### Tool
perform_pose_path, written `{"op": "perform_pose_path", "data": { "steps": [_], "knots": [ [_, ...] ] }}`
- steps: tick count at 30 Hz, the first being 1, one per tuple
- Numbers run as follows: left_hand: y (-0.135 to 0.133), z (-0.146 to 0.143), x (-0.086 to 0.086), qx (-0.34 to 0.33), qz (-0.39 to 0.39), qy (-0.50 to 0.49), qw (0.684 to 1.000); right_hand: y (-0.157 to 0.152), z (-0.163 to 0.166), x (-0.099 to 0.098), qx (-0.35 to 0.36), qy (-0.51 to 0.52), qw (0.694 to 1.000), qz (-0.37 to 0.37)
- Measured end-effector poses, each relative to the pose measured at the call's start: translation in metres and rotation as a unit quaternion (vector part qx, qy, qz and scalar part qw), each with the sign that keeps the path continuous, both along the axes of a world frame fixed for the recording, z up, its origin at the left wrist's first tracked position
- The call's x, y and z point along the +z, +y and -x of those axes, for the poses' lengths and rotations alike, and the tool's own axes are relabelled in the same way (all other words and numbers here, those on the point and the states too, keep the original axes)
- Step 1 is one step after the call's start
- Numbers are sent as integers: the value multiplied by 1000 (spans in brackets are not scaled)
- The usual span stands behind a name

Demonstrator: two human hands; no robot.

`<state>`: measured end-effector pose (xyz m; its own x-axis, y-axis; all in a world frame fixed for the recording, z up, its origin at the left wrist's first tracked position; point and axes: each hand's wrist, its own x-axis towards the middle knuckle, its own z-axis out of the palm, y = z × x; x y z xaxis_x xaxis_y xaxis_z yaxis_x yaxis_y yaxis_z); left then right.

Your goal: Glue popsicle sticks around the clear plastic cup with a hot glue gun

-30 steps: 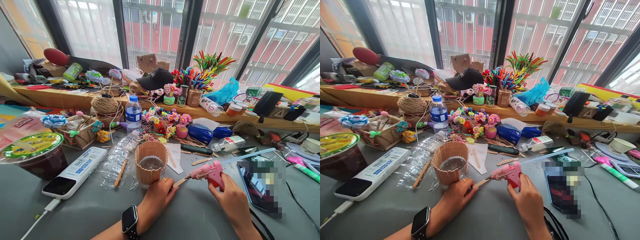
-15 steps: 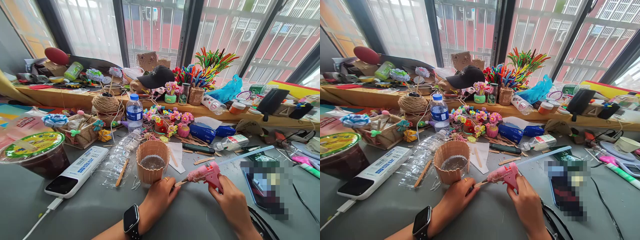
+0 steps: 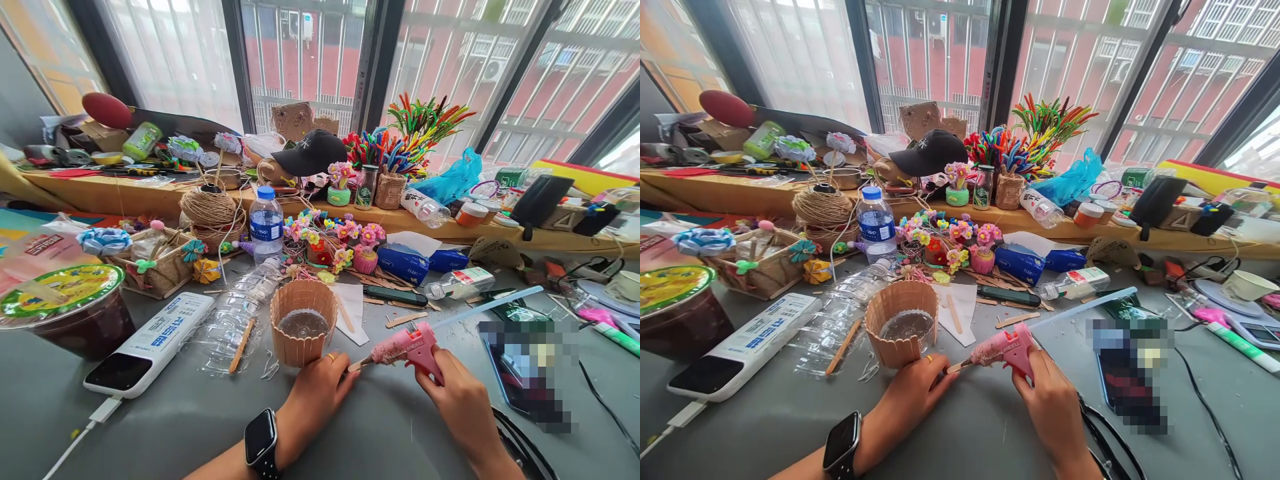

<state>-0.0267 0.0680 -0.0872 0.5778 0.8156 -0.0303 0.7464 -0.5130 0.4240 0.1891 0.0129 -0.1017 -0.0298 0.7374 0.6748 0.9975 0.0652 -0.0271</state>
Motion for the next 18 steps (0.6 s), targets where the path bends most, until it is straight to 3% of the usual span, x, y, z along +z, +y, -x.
{"op": "perform_pose_path", "data": {
  "steps": [18],
  "knots": [
    [2,0,-1,-7,5,-7,1000,-2,-1,3,18,4,1000,0]
  ]
}}
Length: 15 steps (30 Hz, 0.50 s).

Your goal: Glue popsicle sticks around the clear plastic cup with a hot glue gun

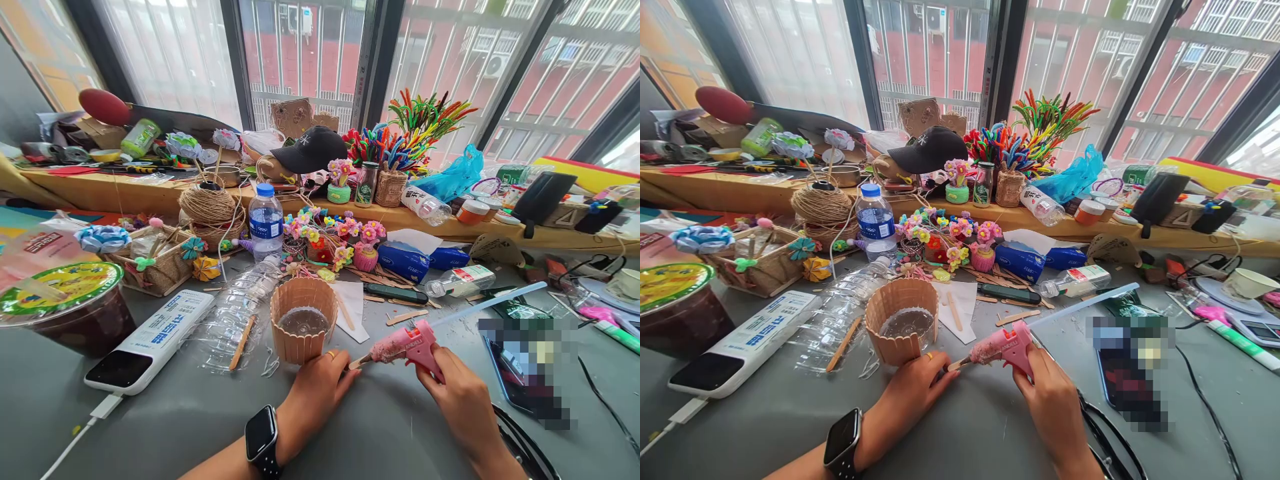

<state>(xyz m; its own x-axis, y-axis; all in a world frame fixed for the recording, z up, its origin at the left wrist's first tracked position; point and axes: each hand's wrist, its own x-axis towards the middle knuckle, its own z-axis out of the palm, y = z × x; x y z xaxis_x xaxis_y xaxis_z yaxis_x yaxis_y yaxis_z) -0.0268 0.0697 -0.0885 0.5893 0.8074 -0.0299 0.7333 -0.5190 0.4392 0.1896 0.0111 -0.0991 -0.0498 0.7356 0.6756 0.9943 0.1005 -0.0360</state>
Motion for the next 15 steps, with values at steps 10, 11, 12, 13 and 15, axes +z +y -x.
{"op": "perform_pose_path", "data": {
  "steps": [10,11,12,13,15],
  "knots": [
    [-1,0,-2,1,-6,-2,1000,0,1,1,-7,-4,1000,6],
    [-1,0,-1,1,-4,-1,1000,-1,1,1,-7,-2,1000,9],
    [-1,0,-1,3,-2,0,1000,-1,0,2,-7,0,1000,12],
    [-1,0,-1,4,-1,1,1000,-1,0,2,-7,3,1000,14],
    [-1,0,0,8,1,3,1000,-2,0,2,-7,8,1000,18]
  ]
}}
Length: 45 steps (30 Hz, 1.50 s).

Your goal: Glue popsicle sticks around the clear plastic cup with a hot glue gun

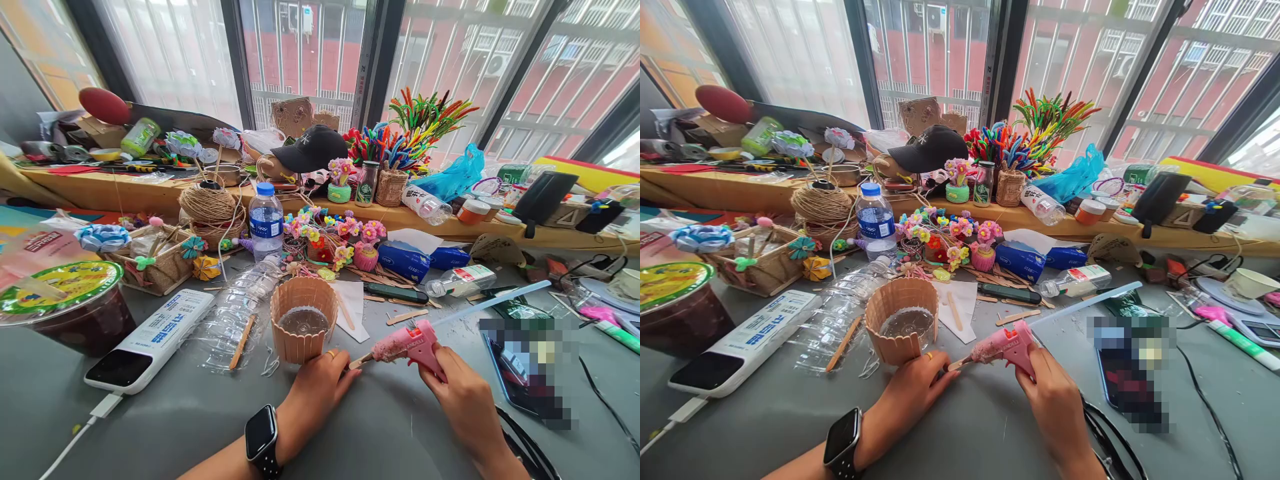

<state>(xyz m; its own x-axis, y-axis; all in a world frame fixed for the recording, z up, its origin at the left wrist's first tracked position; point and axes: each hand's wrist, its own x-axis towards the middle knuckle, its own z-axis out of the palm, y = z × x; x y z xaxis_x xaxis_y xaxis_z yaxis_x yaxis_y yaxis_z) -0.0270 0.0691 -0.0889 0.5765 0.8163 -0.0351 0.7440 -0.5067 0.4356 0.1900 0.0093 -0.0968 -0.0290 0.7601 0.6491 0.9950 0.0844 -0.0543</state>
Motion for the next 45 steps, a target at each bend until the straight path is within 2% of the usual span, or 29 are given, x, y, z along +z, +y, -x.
{"op": "perform_pose_path", "data": {
  "steps": [12,17,27,36,45],
  "knots": [
    [-1,-1,6,0,3,4,1000,0,-5,1,9,10,1000,-3],
    [-1,-2,4,-2,-3,3,1000,-1,-11,1,-6,4,1000,10],
    [0,-1,-2,-3,-16,-9,1000,0,-11,0,-6,-18,1000,-16],
    [0,-2,1,3,-2,-6,1000,2,-4,4,-52,14,999,-8],
    [0,-3,2,4,-5,1,1000,3,-4,2,-25,-8,1000,-3]
  ]
}}
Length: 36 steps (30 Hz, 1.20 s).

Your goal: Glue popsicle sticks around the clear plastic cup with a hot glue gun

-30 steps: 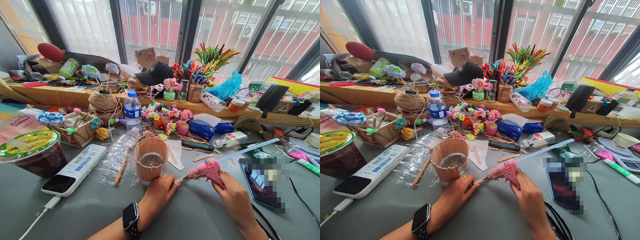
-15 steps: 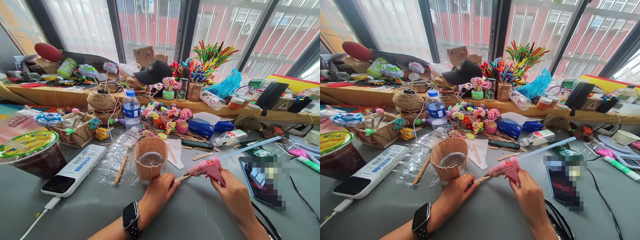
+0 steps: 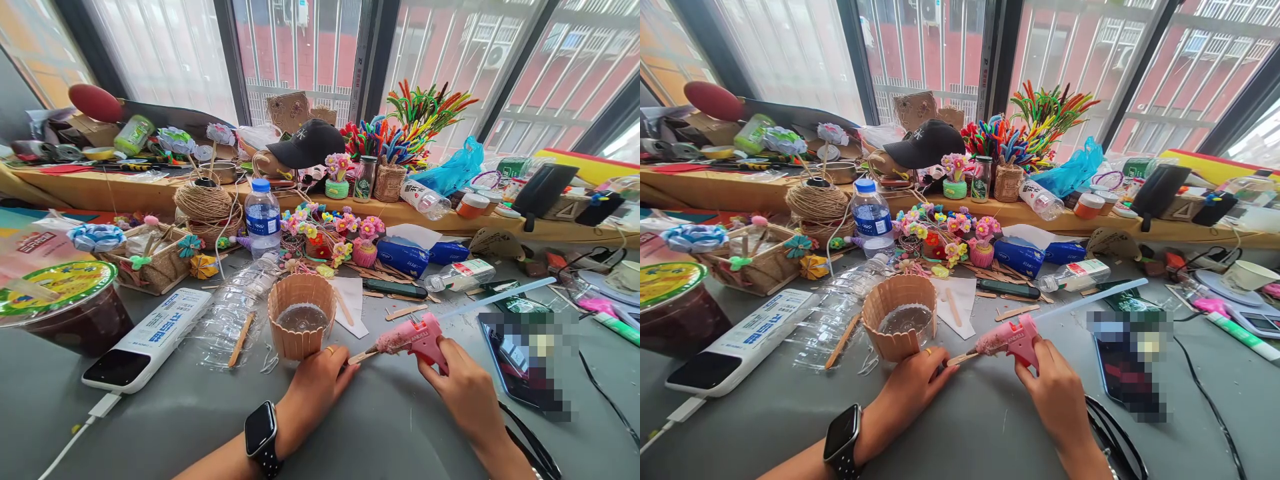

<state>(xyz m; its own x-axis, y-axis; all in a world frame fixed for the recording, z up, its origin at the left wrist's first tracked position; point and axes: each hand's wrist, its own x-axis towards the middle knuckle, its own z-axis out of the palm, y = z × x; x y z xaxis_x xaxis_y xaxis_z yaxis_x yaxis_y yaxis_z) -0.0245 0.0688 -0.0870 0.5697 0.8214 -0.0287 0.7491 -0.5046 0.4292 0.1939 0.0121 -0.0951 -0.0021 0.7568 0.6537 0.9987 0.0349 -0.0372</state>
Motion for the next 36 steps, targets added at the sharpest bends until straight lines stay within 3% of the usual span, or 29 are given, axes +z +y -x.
{"op": "perform_pose_path", "data": {
  "steps": [36],
  "knots": [
    [0,1,-2,-9,-16,6,1000,0,-8,0,5,-28,1000,-6]
  ]
}}
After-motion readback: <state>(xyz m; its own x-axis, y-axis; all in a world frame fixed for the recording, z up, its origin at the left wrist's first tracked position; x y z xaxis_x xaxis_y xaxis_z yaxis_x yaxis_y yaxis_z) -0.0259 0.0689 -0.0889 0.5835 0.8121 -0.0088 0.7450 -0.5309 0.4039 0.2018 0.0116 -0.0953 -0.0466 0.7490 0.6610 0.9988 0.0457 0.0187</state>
